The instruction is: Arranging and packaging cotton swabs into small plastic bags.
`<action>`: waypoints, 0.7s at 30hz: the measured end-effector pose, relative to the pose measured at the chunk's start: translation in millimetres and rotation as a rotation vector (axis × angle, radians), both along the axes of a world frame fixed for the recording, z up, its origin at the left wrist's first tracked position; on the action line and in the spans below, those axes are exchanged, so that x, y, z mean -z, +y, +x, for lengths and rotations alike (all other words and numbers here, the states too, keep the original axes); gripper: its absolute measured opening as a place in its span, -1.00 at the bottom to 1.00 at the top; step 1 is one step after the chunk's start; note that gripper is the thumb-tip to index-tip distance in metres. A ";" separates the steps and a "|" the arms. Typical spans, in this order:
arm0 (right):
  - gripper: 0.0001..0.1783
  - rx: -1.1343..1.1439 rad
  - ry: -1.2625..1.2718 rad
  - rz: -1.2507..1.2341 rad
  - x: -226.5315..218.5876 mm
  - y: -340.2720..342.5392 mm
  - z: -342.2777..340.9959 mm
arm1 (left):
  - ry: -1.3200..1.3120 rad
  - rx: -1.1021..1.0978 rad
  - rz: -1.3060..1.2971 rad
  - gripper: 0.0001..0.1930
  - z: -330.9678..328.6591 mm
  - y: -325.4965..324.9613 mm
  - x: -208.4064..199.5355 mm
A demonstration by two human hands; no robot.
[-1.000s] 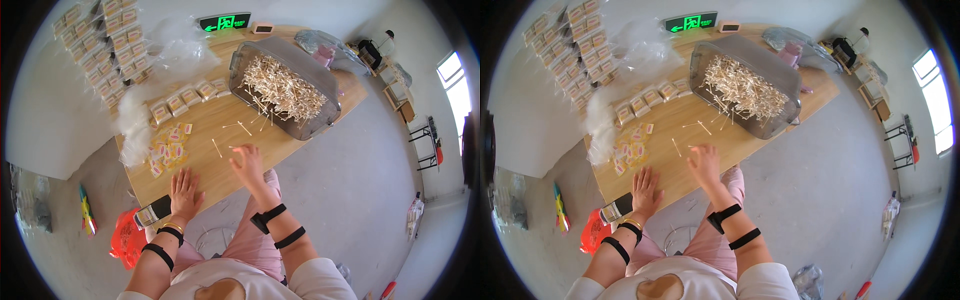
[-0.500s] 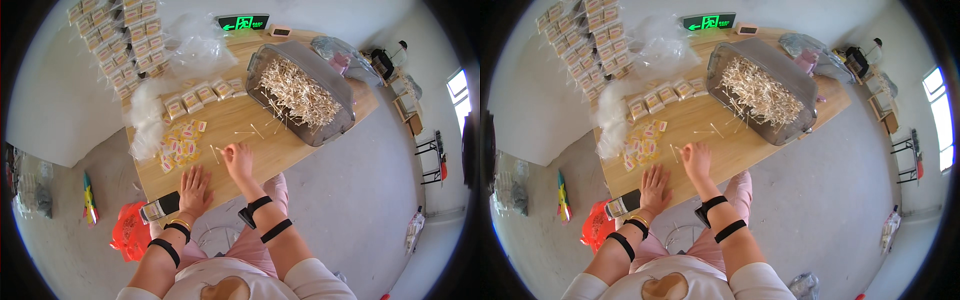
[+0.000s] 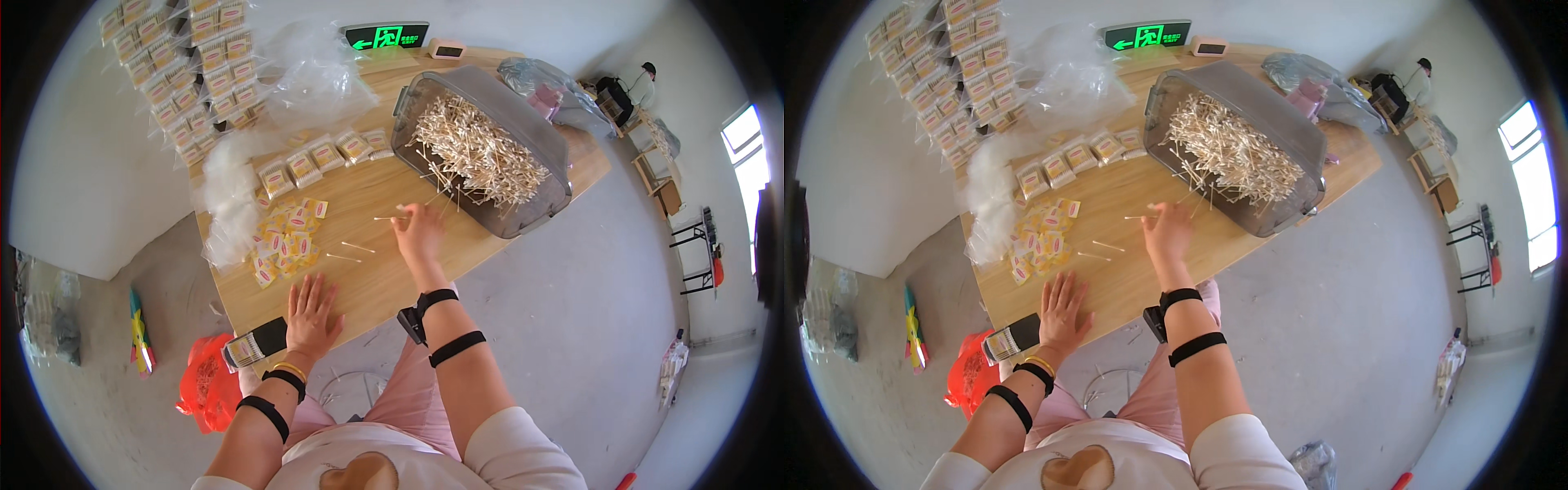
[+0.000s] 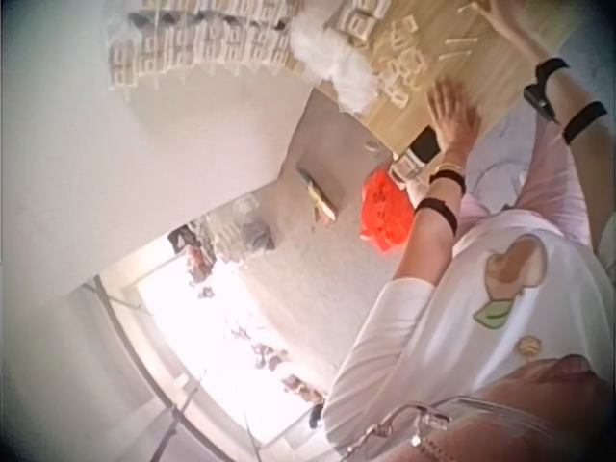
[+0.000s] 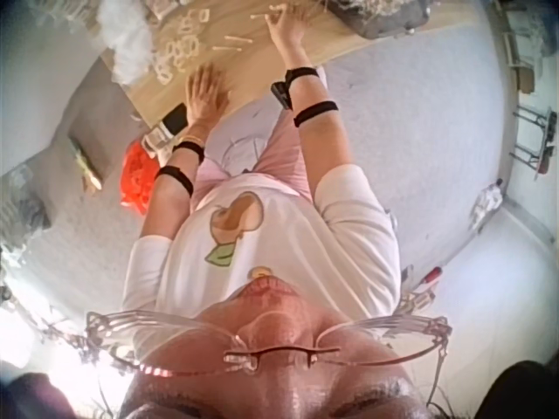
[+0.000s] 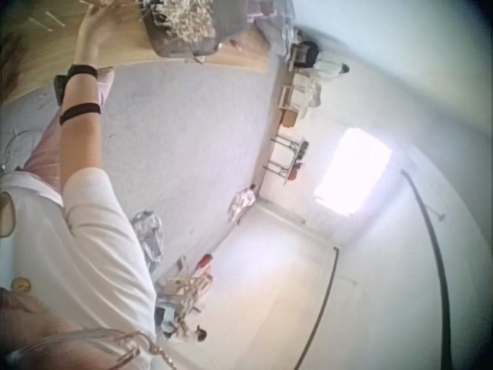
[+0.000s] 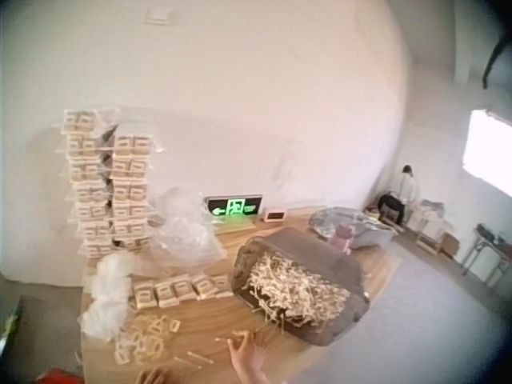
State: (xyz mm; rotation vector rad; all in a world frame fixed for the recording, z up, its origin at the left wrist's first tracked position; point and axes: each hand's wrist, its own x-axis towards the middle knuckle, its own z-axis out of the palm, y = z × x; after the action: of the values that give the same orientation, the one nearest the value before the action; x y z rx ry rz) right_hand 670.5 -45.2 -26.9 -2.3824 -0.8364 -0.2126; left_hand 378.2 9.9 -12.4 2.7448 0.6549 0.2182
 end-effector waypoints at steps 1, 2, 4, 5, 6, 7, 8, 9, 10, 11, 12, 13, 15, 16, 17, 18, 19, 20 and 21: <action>-0.70 -0.072 0.071 -0.025 3.1 2.8 -1.7 | 0.003 0.004 -0.001 -0.28 1.1 -0.6 0.1; -0.71 -0.142 0.142 -0.050 6.2 4.9 -3.3 | -0.003 0.008 -0.008 -0.28 2.7 -1.5 0.1; -0.75 -0.277 0.171 -0.058 8.5 9.4 -28.1 | -0.005 -0.002 -0.015 -0.28 -0.1 0.0 -0.9; -0.77 -0.345 0.186 -0.063 7.7 8.5 -36.7 | -0.007 -0.004 -0.011 -0.28 -1.4 0.7 -0.6; -0.75 -0.350 0.169 -0.003 6.2 5.3 -37.7 | -0.008 -0.004 -0.009 -0.28 -2.6 0.7 -0.7; -0.74 -0.354 0.153 0.057 4.0 1.0 -36.6 | -0.010 -0.005 -0.006 -0.28 -3.2 0.9 -0.7; -0.72 -0.360 0.136 0.117 1.3 -3.7 -33.5 | -0.009 -0.003 0.003 -0.28 -2.8 2.1 -0.5; -0.63 -0.321 -0.053 0.153 4.1 -17.0 -2.2 | -0.017 0.019 0.002 -0.28 4.1 -0.7 -1.2; -0.58 -0.236 -0.109 0.025 -12.7 -17.7 9.3 | -0.004 0.005 0.014 -0.28 -1.9 0.7 -0.4; -0.53 -0.159 -0.166 -0.096 -33.0 -14.6 17.8 | 0.008 -0.022 0.017 -0.28 -9.8 2.8 -0.8; -0.54 -0.147 -0.312 -0.144 -35.1 -24.3 39.5 | 0.002 -0.015 0.011 -0.28 -6.5 1.9 -2.0; -0.55 -0.130 -0.458 -0.198 -32.2 -34.8 60.2 | -0.006 -0.003 0.002 -0.28 -1.1 0.8 -1.8; -0.67 -0.175 -0.522 -0.286 -29.1 -39.4 84.3 | -0.004 0.003 0.002 -0.28 1.2 0.4 -0.5; -0.72 -0.200 -0.554 -0.329 -28.4 -39.2 90.3 | -0.003 0.003 0.003 -0.28 1.4 0.2 0.1; -0.77 -0.269 -0.527 -0.337 -26.8 -39.9 94.1 | -0.008 0.004 0.002 -0.28 1.9 -0.1 0.7; -0.78 -0.286 -0.482 -0.358 -27.1 -35.5 91.7 | -0.010 0.002 0.004 -0.28 1.6 0.2 1.3; -0.78 -0.305 -0.437 -0.379 -27.2 -26.9 85.3 | -0.012 -0.002 0.005 -0.28 0.9 0.4 1.8; -0.78 -0.324 -0.392 -0.400 -27.1 -18.2 78.3 | -0.015 -0.001 0.008 -0.28 0.5 0.8 2.4; -0.83 -0.341 -0.382 -0.370 -30.0 -7.2 65.0 | -0.014 -0.005 0.012 -0.28 -1.8 1.7 2.3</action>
State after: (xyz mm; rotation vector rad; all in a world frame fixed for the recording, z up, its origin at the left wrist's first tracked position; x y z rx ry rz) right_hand 735.5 -52.4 3.1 -2.5172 -1.5615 -0.4112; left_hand 376.3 11.6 -14.7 2.7507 0.6586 0.2429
